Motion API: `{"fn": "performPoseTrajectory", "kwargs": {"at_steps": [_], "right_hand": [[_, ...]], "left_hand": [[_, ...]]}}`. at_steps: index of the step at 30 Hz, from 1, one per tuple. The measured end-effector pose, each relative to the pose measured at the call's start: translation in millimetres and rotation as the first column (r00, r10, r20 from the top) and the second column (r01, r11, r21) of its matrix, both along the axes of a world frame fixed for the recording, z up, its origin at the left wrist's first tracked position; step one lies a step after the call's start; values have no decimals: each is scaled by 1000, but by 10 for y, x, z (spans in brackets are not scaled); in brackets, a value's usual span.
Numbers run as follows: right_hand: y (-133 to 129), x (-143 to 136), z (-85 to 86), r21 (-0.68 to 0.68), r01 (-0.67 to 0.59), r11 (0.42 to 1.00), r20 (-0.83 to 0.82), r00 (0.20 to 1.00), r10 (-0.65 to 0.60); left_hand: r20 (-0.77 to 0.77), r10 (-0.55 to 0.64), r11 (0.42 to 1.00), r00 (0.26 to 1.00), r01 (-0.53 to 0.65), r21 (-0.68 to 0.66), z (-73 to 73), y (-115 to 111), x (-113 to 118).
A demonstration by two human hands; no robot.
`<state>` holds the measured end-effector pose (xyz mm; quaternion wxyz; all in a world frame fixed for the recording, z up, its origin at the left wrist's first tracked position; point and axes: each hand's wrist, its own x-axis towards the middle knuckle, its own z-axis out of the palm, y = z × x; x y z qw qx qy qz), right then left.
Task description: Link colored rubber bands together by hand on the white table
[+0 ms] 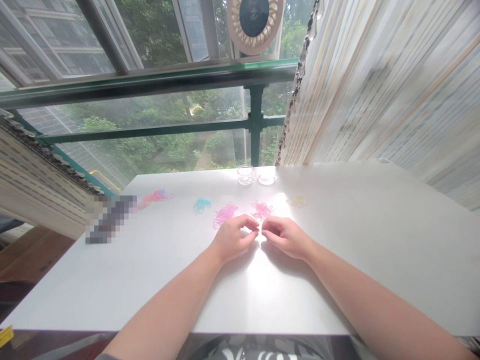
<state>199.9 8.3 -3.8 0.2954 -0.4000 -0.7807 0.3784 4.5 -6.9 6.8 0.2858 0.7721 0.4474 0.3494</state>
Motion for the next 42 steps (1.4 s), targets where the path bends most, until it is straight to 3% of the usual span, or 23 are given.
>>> {"fn": "performPoseTrajectory", "kwargs": {"at_steps": [42], "right_hand": [[-23,-23,39,13,-14,1000,-30,999,14]], "left_hand": [[-51,7,1000,999,-8,-20,13,-18,18]]}}
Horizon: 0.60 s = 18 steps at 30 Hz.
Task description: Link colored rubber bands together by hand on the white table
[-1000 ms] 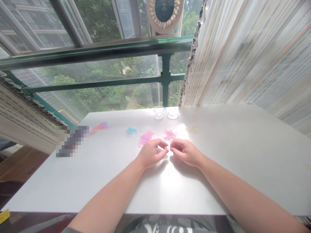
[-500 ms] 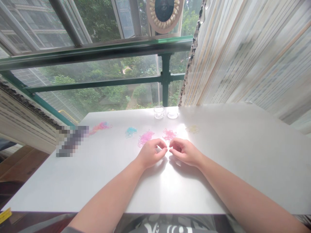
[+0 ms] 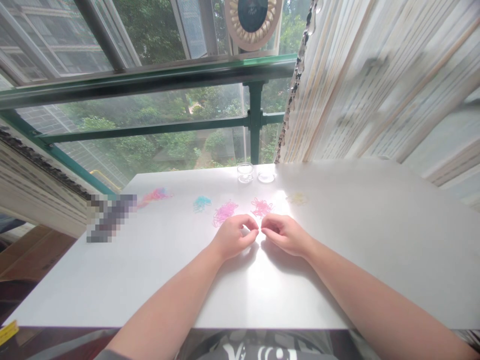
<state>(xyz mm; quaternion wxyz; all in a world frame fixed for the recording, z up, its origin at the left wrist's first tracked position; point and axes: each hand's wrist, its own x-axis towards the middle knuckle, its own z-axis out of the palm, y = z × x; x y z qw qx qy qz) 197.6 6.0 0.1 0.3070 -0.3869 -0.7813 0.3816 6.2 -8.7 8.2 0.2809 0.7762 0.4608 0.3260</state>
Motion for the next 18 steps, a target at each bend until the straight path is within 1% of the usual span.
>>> {"fn": "performPoseTrajectory", "kwargs": {"at_steps": [9,18], "right_hand": [[-3,5,10,-55,22,998,-48,999,-24],[4,12,-20,-25,24,999,1,1000,-24]], "left_hand": [[17,-4,1000,1000,4,18,19,-6,1],[71,-3,1000,997,4,-8,20,-4,-1]]}}
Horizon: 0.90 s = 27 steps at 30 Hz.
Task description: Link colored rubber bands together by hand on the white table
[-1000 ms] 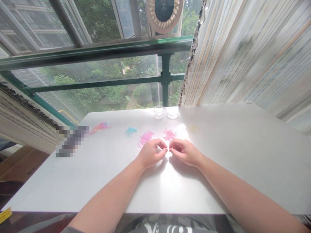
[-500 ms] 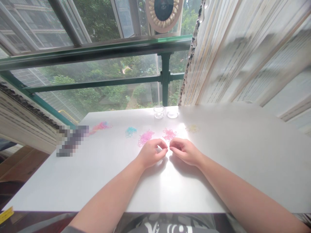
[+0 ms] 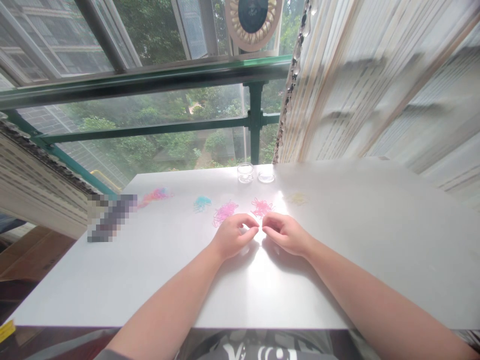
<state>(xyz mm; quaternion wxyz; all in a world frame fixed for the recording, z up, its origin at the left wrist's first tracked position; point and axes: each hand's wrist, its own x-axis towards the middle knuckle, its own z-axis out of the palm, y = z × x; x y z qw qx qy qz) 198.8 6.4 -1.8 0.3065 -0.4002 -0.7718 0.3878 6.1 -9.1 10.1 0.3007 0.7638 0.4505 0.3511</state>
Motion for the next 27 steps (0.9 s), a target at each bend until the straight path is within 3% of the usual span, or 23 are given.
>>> {"fn": "performPoseTrajectory", "kwargs": {"at_steps": [27], "right_hand": [[9,7,-5,40,-4,999,46,999,3]], "left_hand": [[-23,28,999,999,-29,-46,-15,43,-49]]}}
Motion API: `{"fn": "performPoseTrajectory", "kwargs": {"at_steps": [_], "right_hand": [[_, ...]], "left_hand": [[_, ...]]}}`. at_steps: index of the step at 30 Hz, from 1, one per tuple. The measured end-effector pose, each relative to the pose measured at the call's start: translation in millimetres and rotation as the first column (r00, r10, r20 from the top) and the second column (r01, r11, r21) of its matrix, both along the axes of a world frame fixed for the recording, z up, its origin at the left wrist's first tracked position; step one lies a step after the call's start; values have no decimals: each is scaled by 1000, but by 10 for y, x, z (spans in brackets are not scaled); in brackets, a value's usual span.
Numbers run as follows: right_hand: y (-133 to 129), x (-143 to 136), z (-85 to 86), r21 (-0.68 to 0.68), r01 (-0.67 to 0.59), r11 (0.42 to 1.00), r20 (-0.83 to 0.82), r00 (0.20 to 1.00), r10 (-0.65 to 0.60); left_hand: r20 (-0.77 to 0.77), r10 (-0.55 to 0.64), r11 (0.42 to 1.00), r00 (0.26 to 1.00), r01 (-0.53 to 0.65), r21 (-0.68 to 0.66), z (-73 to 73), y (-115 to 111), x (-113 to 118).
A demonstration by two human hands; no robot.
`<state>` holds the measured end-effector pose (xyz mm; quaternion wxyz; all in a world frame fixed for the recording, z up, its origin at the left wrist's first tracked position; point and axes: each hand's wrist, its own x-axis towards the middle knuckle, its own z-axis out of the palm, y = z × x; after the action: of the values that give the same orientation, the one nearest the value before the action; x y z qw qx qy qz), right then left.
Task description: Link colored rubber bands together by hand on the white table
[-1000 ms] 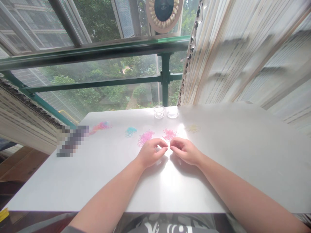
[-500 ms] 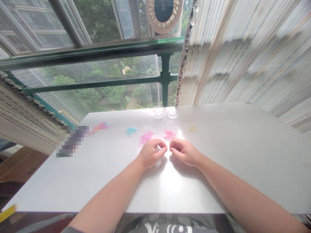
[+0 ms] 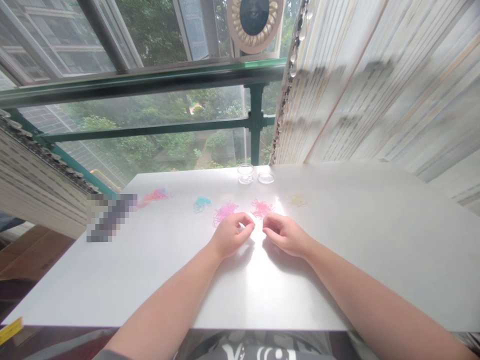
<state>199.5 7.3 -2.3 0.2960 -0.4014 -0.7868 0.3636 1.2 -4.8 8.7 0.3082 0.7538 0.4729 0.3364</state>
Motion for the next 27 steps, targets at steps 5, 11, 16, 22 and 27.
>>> {"fn": "performPoseTrajectory", "kwargs": {"at_steps": [5,11,16,22,27], "right_hand": [[0,-6,-11,-1,-2,1000,4,1000,2],[-6,-5,-5,-9,-17,1000,-5,1000,17],[-9,-7,13,-15,-26,1000,-17,1000,26],[-6,-3,23,-28,-29,999,-40,999,28],[-2,4,15,-23,-14,1000,-30,999,13]], "left_hand": [[1,-27,999,1000,27,-18,-17,-19,28],[-12,-16,1000,1000,16,10,8,-41,56],[-17,-9,1000,1000,9,13,27,-42,52],[-24,8,1000,1000,-8,13,24,-38,39],[-19,5,1000,1000,-4,20,17,-36,34]]}}
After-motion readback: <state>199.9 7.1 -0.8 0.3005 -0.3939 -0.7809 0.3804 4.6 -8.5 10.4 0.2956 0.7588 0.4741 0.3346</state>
